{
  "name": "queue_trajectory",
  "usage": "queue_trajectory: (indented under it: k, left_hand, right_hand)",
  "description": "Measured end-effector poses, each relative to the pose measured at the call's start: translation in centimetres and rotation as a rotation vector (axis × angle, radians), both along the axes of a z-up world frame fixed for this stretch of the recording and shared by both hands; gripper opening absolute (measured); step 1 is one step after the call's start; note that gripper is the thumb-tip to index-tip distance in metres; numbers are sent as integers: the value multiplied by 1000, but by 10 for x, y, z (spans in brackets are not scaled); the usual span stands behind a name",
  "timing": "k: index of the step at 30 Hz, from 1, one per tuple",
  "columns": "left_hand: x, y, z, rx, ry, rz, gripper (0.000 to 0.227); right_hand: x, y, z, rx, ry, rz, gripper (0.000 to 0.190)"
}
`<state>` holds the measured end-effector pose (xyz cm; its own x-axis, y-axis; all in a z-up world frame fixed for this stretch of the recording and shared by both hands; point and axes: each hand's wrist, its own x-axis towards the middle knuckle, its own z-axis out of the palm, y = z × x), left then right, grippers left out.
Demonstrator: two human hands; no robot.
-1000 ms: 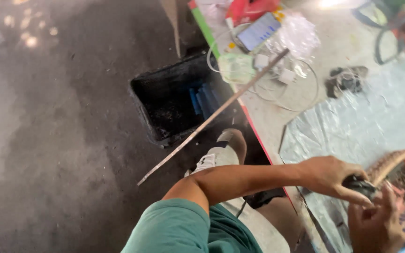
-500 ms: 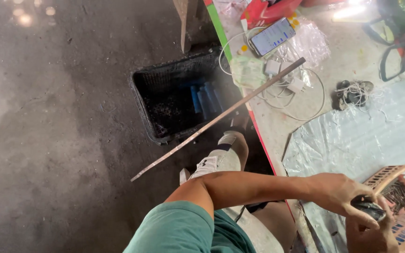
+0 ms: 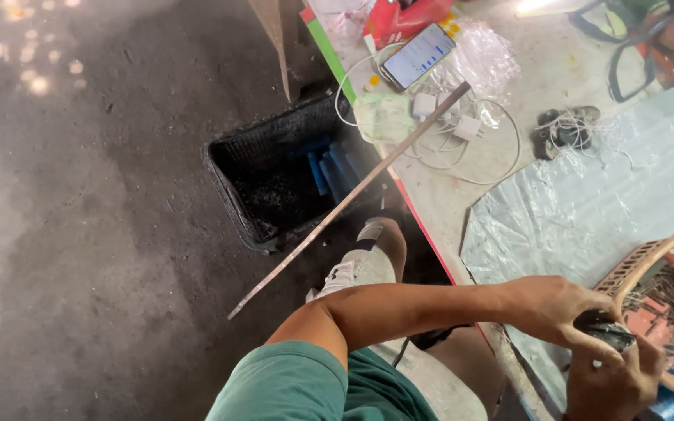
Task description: The person is manually inserting candle wicks into blue cylindrical molds at a workbench.
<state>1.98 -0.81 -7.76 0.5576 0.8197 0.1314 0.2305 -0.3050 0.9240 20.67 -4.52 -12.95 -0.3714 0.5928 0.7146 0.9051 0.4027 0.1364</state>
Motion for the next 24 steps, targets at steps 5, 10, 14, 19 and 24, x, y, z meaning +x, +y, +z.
queue_trajectory:
  k: [5, 10, 14, 19, 24]
  left_hand:
    - [0, -4, 2, -10, 20, -5, 67]
    - [-1, -4, 5, -20, 37, -76, 74]
    - [-4, -5, 9, -17, 29, -62, 75]
    - [-3, -5, 2, 33, 21, -46, 65]
    - [-3, -4, -4, 31, 91, 10, 68]
  right_hand:
    - [-29, -14, 30, -71, 116, 39, 16]
    - [-25, -11, 27, -171, 98, 47, 13]
    - [-23, -7, 37, -299, 154, 161, 16]
    - [-10, 13, 44, -405, -70, 207, 40]
    - [-5, 17, 35, -553, -113, 135, 16]
